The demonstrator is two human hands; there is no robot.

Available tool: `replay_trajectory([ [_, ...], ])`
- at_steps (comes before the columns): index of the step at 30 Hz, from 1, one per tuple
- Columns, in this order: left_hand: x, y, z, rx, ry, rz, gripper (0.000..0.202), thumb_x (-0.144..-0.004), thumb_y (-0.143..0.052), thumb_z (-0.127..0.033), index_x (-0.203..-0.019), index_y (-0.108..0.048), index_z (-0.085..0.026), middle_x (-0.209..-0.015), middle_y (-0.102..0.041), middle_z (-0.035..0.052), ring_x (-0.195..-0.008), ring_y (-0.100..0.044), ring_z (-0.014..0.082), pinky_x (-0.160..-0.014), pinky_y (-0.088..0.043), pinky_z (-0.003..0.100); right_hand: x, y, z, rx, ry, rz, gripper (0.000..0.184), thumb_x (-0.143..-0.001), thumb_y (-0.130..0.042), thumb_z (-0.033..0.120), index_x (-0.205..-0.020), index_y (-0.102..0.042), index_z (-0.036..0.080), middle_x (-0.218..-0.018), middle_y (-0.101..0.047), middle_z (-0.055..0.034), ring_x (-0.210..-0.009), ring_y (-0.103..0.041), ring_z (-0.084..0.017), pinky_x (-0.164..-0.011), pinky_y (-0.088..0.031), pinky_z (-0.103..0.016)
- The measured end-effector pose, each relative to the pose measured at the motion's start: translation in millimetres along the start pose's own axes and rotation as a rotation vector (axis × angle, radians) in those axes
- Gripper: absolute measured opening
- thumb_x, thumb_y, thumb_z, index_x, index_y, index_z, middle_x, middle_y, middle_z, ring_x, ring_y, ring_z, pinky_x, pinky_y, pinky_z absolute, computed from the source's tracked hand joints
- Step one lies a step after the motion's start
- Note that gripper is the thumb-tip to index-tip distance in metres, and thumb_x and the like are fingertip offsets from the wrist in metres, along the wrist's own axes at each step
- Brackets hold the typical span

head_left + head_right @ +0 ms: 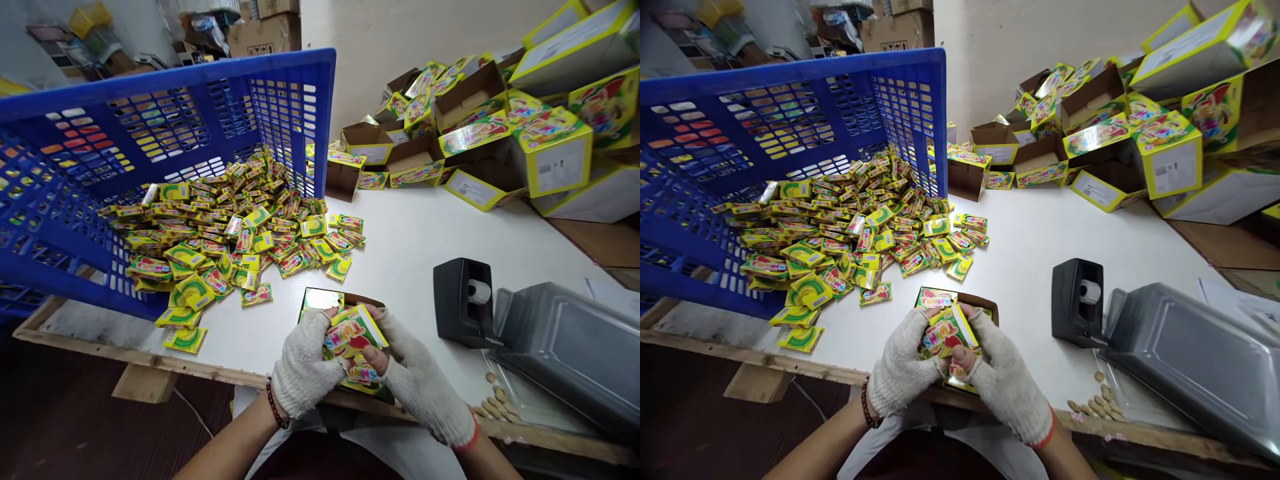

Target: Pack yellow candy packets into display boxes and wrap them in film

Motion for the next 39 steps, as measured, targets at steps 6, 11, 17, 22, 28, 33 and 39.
replay_trajectory([
  [6, -1, 9.0, -1, -0.016, 0.063, -0.064, 0.060, -0.074, -0.075, -0.028, -0.130, -0.055, -0.018, -0.110, -0.065, 0.0085, -0.101, -0.066, 0.0236, -0.088, -0.057, 0.037, 3, 14, -4, 0.210, 0.101, -0.226, 0.044, -0.090, -0.061, 0.042, -0.128, -0.069, 0.019, -0.117, -0.076, -0.0086, -0.097, -0.074, -0.025, -0.083, -0.062, -0.032],
  [11, 1, 9.7, 3, -0.009, 0.054, -0.088, 0.063, -0.073, -0.072, -0.023, -0.133, -0.053, -0.019, -0.112, -0.064, 0.0084, -0.103, -0.066, 0.0230, -0.090, -0.057, 0.036, 2, 8, 11, 0.387, 0.266, -0.167, 0.041, -0.092, -0.054, 0.027, -0.130, -0.069, 0.023, -0.118, -0.075, -0.0075, -0.099, -0.075, -0.023, -0.086, -0.061, -0.031],
  [17, 1, 8.7, 5, 0.039, 0.060, -0.138, 0.054, -0.071, -0.065, -0.016, -0.124, -0.055, -0.018, -0.106, -0.065, 0.0065, -0.099, -0.066, 0.0209, -0.089, -0.057, 0.034, 1, -6, 16, 0.373, 0.332, -0.029, 0.048, -0.091, -0.050, 0.020, -0.137, -0.064, 0.026, -0.123, -0.073, -0.0058, -0.105, -0.073, -0.022, -0.091, -0.060, -0.033],
  [22, -2, 7.1, 3, 0.070, 0.119, -0.120, 0.047, -0.071, -0.068, -0.021, -0.118, -0.057, -0.019, -0.102, -0.066, 0.0046, -0.091, -0.067, 0.0194, -0.082, -0.058, 0.032, 2, 2, 5, 0.182, 0.207, -0.097, 0.062, -0.091, -0.061, 0.028, -0.151, -0.046, 0.025, -0.136, -0.066, -0.0087, -0.112, -0.070, -0.023, -0.095, -0.058, -0.036],
  [28, -1, 4.1, -2, -0.083, 0.013, -0.115, 0.061, -0.074, -0.065, -0.019, -0.133, -0.051, -0.020, -0.109, -0.064, 0.0069, -0.102, -0.066, 0.0219, -0.090, -0.057, 0.035, 2, -4, 16, 0.294, 0.339, -0.160, 0.041, -0.096, -0.054, 0.027, -0.135, -0.065, 0.028, -0.119, -0.074, -0.0072, -0.106, -0.071, -0.022, -0.095, -0.059, -0.036],
  [33, -2, 1.2, 2, -0.068, 0.064, -0.051, 0.062, -0.075, -0.071, -0.027, -0.134, -0.052, -0.020, -0.112, -0.065, 0.0093, -0.105, -0.064, 0.0258, -0.091, -0.055, 0.040, -8, 5, 10, 0.197, 0.129, -0.137, 0.035, -0.092, -0.056, 0.038, -0.120, -0.074, 0.026, -0.112, -0.077, -0.0056, -0.101, -0.072, -0.024, -0.089, -0.061, -0.038],
  [39, -22, -8.8, -5, 0.290, 0.255, 0.300, 0.022, -0.093, -0.051, -0.036, -0.092, -0.066, -0.020, -0.084, -0.069, 0.0020, -0.079, -0.064, 0.0178, -0.070, -0.053, 0.028, -22, 29, 4, 0.114, -0.089, -0.198, 0.041, -0.084, -0.060, 0.046, -0.113, -0.070, 0.018, -0.103, -0.077, -0.0073, -0.092, -0.071, -0.023, -0.079, -0.060, -0.034],
])
Point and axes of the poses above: each hand's wrist, its own x-axis away from the middle knuckle, its own y-axis out of the back of the hand, z = x × y, the point moved 7 cm from there along -x, towards the middle knuckle
